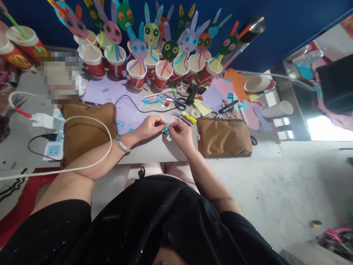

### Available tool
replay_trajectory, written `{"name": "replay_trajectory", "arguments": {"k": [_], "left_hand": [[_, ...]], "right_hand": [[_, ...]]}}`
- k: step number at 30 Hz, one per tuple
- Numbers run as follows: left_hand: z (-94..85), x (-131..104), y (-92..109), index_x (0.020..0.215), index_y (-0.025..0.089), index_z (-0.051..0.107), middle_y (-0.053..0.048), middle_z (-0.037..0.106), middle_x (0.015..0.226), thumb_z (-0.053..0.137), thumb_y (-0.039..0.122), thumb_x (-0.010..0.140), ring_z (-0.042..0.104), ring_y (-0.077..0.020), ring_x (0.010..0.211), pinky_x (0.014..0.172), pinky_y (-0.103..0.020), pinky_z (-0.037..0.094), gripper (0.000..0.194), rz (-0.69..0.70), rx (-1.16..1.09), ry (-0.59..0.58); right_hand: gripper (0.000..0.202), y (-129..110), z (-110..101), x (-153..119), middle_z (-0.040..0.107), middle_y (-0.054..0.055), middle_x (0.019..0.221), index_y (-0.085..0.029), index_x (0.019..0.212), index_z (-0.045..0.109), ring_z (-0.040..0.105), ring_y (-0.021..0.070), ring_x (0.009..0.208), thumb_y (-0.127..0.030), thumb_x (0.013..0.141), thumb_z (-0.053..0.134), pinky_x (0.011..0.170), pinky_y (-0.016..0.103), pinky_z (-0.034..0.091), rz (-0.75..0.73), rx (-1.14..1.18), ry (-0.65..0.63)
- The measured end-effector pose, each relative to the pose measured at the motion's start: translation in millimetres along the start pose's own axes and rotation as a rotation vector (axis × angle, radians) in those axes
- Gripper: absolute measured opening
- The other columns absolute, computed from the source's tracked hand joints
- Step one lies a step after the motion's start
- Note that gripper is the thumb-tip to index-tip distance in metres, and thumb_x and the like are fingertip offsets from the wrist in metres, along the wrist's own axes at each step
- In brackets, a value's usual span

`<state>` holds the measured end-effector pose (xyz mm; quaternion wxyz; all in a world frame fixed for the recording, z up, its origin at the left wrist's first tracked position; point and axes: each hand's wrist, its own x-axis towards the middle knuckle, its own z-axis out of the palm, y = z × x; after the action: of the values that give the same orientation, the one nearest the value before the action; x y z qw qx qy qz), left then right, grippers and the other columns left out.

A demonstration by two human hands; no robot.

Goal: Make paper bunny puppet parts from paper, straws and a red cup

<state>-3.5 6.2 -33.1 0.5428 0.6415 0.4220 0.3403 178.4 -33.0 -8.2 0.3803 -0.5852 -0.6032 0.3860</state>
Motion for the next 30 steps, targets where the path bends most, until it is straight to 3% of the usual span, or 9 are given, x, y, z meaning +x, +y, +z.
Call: {"name": "replay_trajectory", "arguments": {"k": [3,6,8,12,22,30], "left_hand": [[-3.9,-0.5,-0.3,0.083,0.014,0.074,-0.005,0.073,0.079,0.065,0.033,0.087,0.061,-0.0152,0.072,0.069,-0.029,0.047,0.022,0.094,0.166,0.017],[-11.4,-1.1,2.6,0.091,0.015,0.077,-0.009,0.079,0.094,0.061,0.023,0.090,0.069,-0.0212,0.090,0.085,-0.036,0.050,0.018,0.333,0.476,-0.001],[-16.3,-1.5,5.0,0.095,0.016,0.078,-0.010,0.080,0.103,0.059,0.020,0.094,0.070,-0.0260,0.104,0.095,-0.043,0.047,0.019,0.480,0.691,-0.094],[-21.4,-1.6,5.4,0.096,0.018,0.077,-0.009,0.082,0.108,0.058,0.018,0.098,0.067,-0.0300,0.115,0.098,-0.049,0.041,0.019,0.661,0.953,-0.285],[-20.8,1.7,-4.4,0.086,0.018,0.075,-0.006,0.078,0.095,0.058,0.018,0.100,0.066,-0.0259,0.105,0.096,-0.046,0.038,0.022,0.853,1.077,-0.253],[-21.5,3.0,-2.7,0.085,0.018,0.075,-0.007,0.077,0.093,0.054,0.017,0.099,0.067,-0.0232,0.092,0.095,-0.044,0.043,0.025,0.823,1.100,-0.304]], "right_hand": [[0.015,2.3,-5.5,0.4,0.057,-0.002,0.064,-0.021,0.076,0.061,0.044,0.0115,0.059,-0.034,0.081,0.064,0.059,0.027,0.038,0.089,0.004,-0.022],[0.018,8.0,-13.8,2.3,0.056,-0.003,0.063,-0.020,0.076,0.062,0.043,0.0109,0.060,-0.037,0.079,0.067,0.060,0.027,0.036,0.194,0.032,-0.056],[0.021,12.8,-19.1,4.2,0.054,-0.004,0.061,-0.019,0.075,0.063,0.041,0.0100,0.058,-0.039,0.077,0.070,0.058,0.026,0.033,0.258,0.055,-0.096],[0.026,21.1,-25.7,9.0,0.046,-0.007,0.053,-0.018,0.075,0.066,0.032,0.0079,0.052,-0.043,0.074,0.074,0.054,0.026,0.024,0.360,0.087,-0.174],[0.028,13.0,-24.1,15.0,0.047,-0.006,0.052,-0.018,0.068,0.065,0.033,0.0077,0.053,-0.041,0.073,0.078,0.054,0.027,0.023,0.439,0.021,-0.232],[0.031,11.9,-20.9,21.1,0.045,-0.006,0.052,-0.018,0.060,0.058,0.031,0.0068,0.054,-0.038,0.075,0.077,0.054,0.026,0.022,0.448,-0.040,-0.279]]}}
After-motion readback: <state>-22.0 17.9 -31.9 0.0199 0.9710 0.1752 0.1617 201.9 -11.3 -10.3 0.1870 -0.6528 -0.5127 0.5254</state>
